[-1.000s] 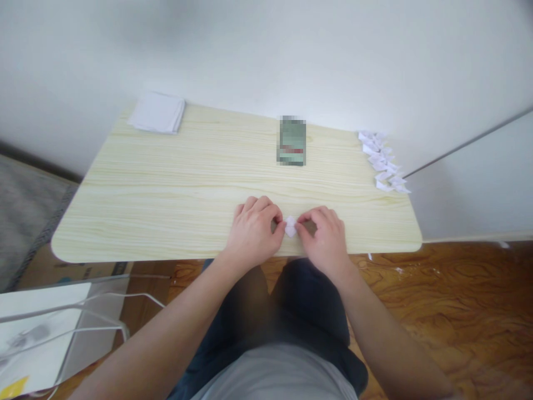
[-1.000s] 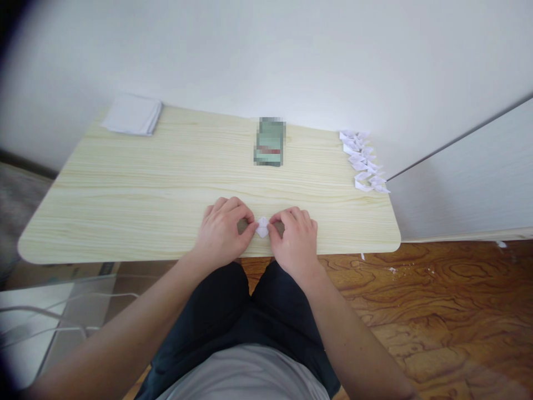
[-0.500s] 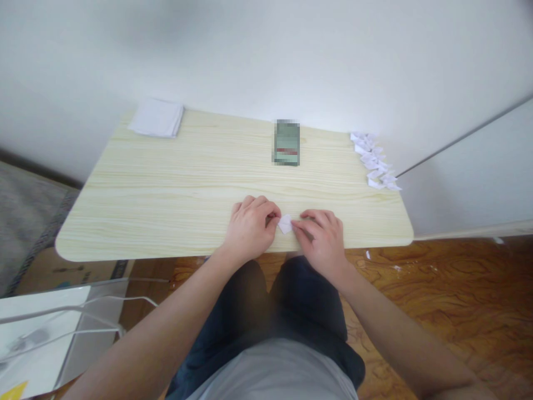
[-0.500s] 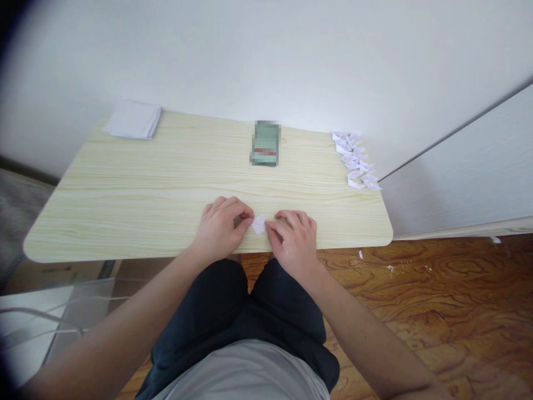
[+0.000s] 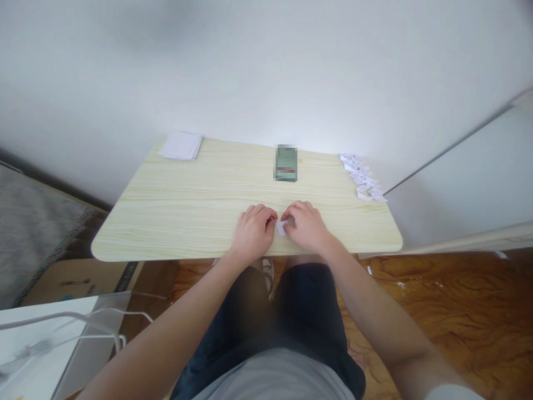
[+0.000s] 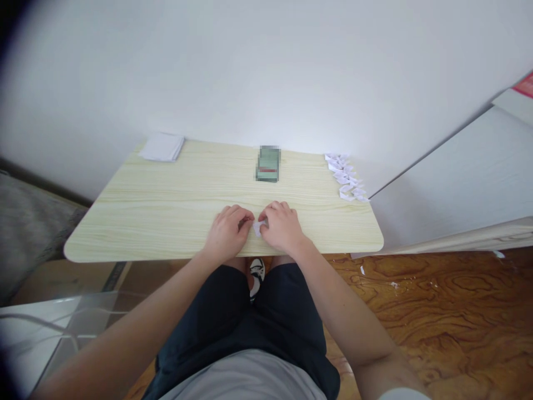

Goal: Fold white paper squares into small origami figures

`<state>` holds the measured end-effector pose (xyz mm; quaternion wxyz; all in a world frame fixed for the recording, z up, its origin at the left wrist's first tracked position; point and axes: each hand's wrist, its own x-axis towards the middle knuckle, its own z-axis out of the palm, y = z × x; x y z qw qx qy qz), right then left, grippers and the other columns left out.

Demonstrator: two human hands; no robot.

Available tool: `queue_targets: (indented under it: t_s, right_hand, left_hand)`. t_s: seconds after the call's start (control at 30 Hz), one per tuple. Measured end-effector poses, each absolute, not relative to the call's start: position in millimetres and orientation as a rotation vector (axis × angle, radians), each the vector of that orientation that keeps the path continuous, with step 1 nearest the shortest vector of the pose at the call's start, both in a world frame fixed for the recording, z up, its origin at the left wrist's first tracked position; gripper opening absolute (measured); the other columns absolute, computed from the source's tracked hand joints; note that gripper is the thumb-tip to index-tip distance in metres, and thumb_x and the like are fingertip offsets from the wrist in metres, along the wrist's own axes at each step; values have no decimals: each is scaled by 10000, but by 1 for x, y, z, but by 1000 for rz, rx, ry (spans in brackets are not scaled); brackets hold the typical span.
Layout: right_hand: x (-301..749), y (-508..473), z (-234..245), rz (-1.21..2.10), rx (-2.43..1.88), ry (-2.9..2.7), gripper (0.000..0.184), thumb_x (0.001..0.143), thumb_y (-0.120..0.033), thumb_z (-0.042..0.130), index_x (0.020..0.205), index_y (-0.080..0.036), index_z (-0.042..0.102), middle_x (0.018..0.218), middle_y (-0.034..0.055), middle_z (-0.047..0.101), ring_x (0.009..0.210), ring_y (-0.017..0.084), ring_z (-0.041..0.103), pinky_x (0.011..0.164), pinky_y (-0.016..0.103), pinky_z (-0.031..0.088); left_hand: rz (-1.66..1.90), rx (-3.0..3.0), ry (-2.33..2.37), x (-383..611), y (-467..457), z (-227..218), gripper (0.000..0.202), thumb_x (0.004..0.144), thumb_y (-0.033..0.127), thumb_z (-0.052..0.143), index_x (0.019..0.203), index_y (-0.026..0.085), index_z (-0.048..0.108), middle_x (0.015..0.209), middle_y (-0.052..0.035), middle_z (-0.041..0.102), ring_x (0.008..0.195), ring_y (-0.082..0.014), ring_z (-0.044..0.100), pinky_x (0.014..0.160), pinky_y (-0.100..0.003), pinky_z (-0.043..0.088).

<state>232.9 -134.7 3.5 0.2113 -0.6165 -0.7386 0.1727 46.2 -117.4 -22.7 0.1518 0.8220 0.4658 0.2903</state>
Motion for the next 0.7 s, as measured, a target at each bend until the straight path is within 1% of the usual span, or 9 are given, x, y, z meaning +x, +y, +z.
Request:
queue_targets:
  t_s: [0.07, 0.13, 0.2, 0.27, 0.33, 0.4, 0.53, 0.6, 0.7]
  right_hand:
    - [232, -133, 6, 576, -1690, -1988, 114, 780, -137, 660, 842, -221, 706, 1046, 92, 684, 1127, 317, 538, 1010, 504, 388]
    - [233, -131, 6, 645, -1658, -1937, 93, 765, -137, 666, 802, -220, 685, 923, 67, 689, 1038, 291, 574, 967, 478, 419]
    - [234, -129, 1, 738, -1608, -1872, 78, 768, -159, 676, 806, -227, 677, 823, 23, 687, 884, 233, 612, 876, 410, 470]
    - [235, -125, -5, 841, -1552, -1757, 70, 780, -183, 677, 833, -229, 677, 800, -3, 699, 772, 185, 630, 781, 346, 501]
    - [233, -121, -12, 915, -1495, -1595, 147, 803, -237, 687, 949, -227, 692, 838, 4, 726, 775, 175, 664, 757, 326, 526]
    - [230, -117, -16, 982, -1416, -1452, 228, 814, -301, 707, 1028, -221, 706, 895, 26, 758, 815, 183, 696, 790, 336, 546]
    - [217, -112, -15, 1087, -1252, -1259, 238, 801, -415, 756, 942, -223, 734, 941, 41, 787, 866, 202, 715, 865, 364, 555]
    - [211, -113, -14, 1134, -1185, -1210, 230, 777, -418, 789, 900, -232, 737, 914, 25, 786, 860, 197, 713, 873, 361, 555]
    - [206, -116, -14, 1179, -1118, -1188, 215, 731, -389, 840, 857, -242, 748, 845, -4, 768, 806, 175, 698, 835, 337, 553]
  left_hand:
    - [892, 2295, 1319, 45, -116, -24, 138, 951, 176, 516, 946, 222, 645, 989, -74, 674, 998, -276, 576, 887, -428, 444]
    - [963, 2204, 1293, 44, -115, -24, 152, 936, 154, 513, 945, 218, 650, 987, -77, 672, 1011, -273, 577, 926, -429, 446]
    - [1012, 2140, 1284, 42, -114, -24, 141, 932, 166, 521, 946, 215, 652, 981, -78, 671, 1019, -270, 583, 943, -424, 451]
    - [1046, 2091, 1297, 40, -113, -24, 122, 949, 222, 531, 952, 210, 653, 969, -76, 676, 1009, -265, 594, 934, -417, 460]
    - [1083, 2027, 1317, 37, -113, -23, 160, 975, 299, 530, 970, 205, 658, 972, -75, 689, 988, -258, 608, 914, -410, 471]
    - [1114, 1962, 1328, 36, -113, -23, 215, 986, 367, 536, 1004, 201, 672, 986, -76, 707, 962, -248, 630, 889, -398, 485]
    - [1145, 1835, 1219, 33, -115, -21, 260, 946, 418, 624, 1092, 217, 697, 890, -33, 723, 840, -198, 669, 813, -331, 516]
    - [1194, 1696, 1091, 32, -116, -20, 243, 932, 391, 653, 1089, 217, 712, 846, -21, 719, 816, -185, 668, 791, -313, 514]
    - [1248, 1587, 1005, 29, -116, -19, 228, 938, 381, 646, 1054, 200, 720, 892, -39, 738, 825, -183, 685, 786, -312, 527]
